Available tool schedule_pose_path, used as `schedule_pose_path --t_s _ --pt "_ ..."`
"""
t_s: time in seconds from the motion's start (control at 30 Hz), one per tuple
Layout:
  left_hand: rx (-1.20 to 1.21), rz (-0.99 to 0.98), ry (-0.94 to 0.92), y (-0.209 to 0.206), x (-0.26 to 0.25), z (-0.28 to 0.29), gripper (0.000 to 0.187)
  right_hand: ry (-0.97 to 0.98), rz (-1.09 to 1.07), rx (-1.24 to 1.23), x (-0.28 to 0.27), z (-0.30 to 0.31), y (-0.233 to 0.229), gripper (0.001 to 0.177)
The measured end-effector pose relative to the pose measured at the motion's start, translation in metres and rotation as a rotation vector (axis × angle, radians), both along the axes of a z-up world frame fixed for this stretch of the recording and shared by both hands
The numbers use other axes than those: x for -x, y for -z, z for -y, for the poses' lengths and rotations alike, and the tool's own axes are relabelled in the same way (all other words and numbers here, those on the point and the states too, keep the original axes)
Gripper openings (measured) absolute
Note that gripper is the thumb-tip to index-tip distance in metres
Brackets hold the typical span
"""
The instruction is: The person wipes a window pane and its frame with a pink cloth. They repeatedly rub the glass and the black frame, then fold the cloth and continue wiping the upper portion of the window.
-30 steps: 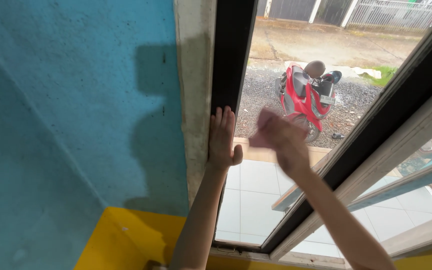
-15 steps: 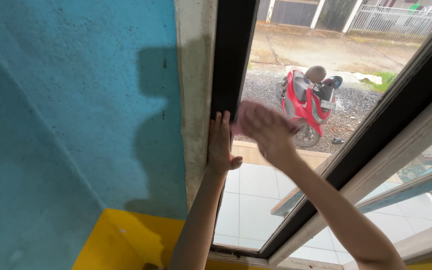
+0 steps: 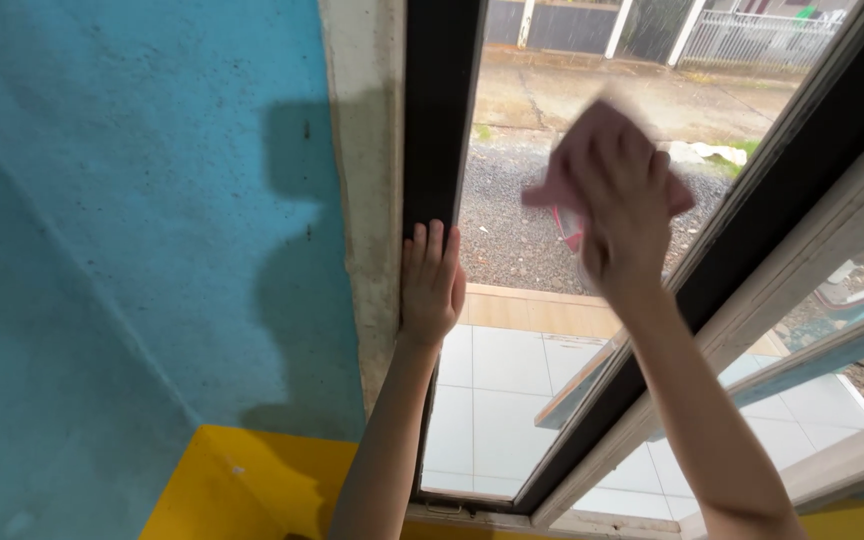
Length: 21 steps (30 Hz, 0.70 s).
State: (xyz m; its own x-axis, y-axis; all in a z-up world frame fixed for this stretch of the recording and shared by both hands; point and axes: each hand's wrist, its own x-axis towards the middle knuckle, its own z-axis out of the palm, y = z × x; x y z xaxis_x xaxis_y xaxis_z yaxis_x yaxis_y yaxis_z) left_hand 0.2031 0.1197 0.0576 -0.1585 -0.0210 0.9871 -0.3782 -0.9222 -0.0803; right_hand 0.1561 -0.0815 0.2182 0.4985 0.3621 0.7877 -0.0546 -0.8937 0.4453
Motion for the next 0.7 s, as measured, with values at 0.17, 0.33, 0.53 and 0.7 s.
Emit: schedule_pose_path --t_s 0.17,0.33,0.53,0.7 --pt "-0.034 -0.029 -0.079 0.0 -0.006 0.0 0.04 -0.756 0.11 0.021 -0.086 0.025 0.029 0.068" --pt "-0.045 -0.039 -0.105 0.002 -0.002 0.001 0.043 -0.32 -0.14 -0.149 -0.119 -0.007 0.211 0.059" --pt "-0.055 -0.026 -0.143 0.002 -0.005 -0.001 0.042 -1.057 0.013 -0.059 -0.023 0.002 0.181 0.034" --pt "-0.045 -0.016 -0.141 -0.003 -0.001 0.0 0.042 -0.934 -0.591 -0.937 0.018 0.012 0.04 0.018"
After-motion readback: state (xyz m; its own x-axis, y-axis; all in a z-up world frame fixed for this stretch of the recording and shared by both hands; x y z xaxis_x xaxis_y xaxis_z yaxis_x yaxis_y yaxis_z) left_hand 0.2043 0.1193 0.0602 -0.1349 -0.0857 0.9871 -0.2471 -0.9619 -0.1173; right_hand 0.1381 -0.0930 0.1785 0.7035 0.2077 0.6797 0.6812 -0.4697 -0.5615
